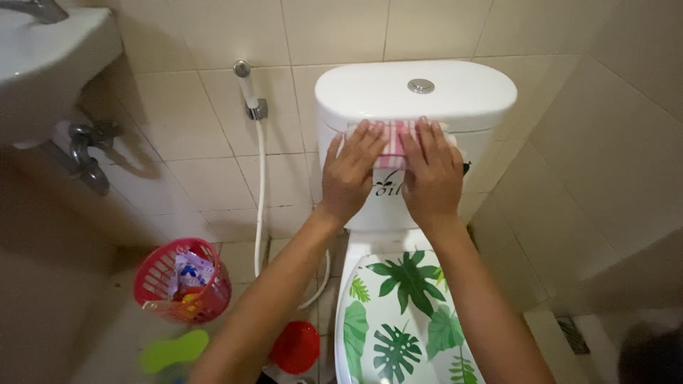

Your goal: Cleaning the exterior surfaces of a toilet tank and lid using a brush, sponge, and cloth.

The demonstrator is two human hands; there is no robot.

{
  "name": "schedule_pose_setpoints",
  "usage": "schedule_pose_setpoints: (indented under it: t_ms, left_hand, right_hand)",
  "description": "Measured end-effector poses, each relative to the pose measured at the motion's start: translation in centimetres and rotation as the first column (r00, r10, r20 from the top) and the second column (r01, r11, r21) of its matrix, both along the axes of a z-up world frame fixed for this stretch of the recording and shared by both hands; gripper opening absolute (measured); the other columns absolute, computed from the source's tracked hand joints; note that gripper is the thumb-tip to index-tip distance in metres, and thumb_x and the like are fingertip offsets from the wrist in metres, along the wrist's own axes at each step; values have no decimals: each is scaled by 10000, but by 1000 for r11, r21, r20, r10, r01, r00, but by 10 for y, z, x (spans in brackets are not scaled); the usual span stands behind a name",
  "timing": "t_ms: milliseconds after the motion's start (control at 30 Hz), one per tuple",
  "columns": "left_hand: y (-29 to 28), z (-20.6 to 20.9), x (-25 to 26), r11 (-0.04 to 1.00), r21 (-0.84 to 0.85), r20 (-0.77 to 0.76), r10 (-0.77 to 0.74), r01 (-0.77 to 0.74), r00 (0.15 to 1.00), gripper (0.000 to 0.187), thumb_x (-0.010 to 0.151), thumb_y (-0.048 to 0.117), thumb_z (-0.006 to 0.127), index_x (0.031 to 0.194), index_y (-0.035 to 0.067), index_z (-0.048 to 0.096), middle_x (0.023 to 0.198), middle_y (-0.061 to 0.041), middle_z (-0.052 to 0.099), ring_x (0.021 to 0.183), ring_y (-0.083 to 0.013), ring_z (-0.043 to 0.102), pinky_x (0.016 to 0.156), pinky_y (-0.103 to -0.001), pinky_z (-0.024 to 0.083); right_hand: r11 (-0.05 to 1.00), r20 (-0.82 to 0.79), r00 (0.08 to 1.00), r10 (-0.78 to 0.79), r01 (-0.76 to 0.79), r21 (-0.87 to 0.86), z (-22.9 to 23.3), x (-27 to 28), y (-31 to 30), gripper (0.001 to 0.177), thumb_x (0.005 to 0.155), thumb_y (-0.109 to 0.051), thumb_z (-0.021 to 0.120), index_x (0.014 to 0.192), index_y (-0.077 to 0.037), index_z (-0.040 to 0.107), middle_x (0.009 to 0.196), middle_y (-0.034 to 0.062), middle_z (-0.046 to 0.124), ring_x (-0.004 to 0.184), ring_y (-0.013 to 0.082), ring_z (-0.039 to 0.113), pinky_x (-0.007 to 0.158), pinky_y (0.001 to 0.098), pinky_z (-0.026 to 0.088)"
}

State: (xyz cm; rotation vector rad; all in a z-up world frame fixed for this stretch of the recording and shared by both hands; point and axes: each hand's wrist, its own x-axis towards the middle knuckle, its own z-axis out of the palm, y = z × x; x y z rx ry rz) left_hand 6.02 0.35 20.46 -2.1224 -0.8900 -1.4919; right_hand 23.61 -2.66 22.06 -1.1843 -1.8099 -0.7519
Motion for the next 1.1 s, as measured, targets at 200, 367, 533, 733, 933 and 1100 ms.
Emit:
schedule_pose_setpoints:
  t_ms: [200,367,533,733,933,1100]
  left_hand:
    - [33,-23,-13,996,-62,37,62,-59,997,492,969,-37,613,1434,126,616,1520,-42,592,1468,-223,510,1209,-487,341]
    - [44,-56,-17,993,1,-42,117,-117,992,525,920,-30,629,1413,149,636,1493,-15,615,1432,-181,539,1198,-503,364]
    - [57,-94,-21,999,-34,-34,31,-33,999,554,825,7,682,1363,139,659,1435,-37,630,1383,-206,569,1160,-512,390]
    - [42,-151,-23,993,-85,-110,73,-82,991,532,832,25,719,1344,166,692,1414,-14,666,1355,-180,602,1156,-499,407]
    - [28,-204,-26,991,-115,-135,59,-74,989,392,975,59,702,1358,137,679,1455,-7,644,1395,-171,573,1164,-446,409]
    - [29,-257,-25,976,-189,-279,51,-107,959,448,965,79,642,1410,128,638,1496,-17,606,1399,-183,561,1167,-472,403]
  right_hand:
    - [999,69,997,-47,46,11,-33,-19,45,720,797,37,700,1494,-105,589,1584,116,528,1473,291,480,1159,463,382]
    - [999,-32,999,26,-25,26,-66,-19,50,704,759,54,670,1445,-97,621,1542,132,560,1463,306,495,1141,476,396]
    - [995,-23,996,90,-89,42,-94,-7,60,601,799,56,661,1382,-90,646,1502,135,599,1437,301,529,1126,471,399]
    - [995,15,997,77,-76,-63,-147,-4,44,592,785,50,680,1348,-134,694,1473,110,632,1423,275,545,1110,439,418]
    - [954,-18,995,102,-103,-281,-202,0,30,644,737,-2,694,1369,-122,670,1485,133,616,1425,290,531,1086,461,429]
    - [896,7,1000,22,-16,-445,-253,5,36,692,699,-88,708,1385,-167,676,1498,137,587,1414,273,527,1101,448,420]
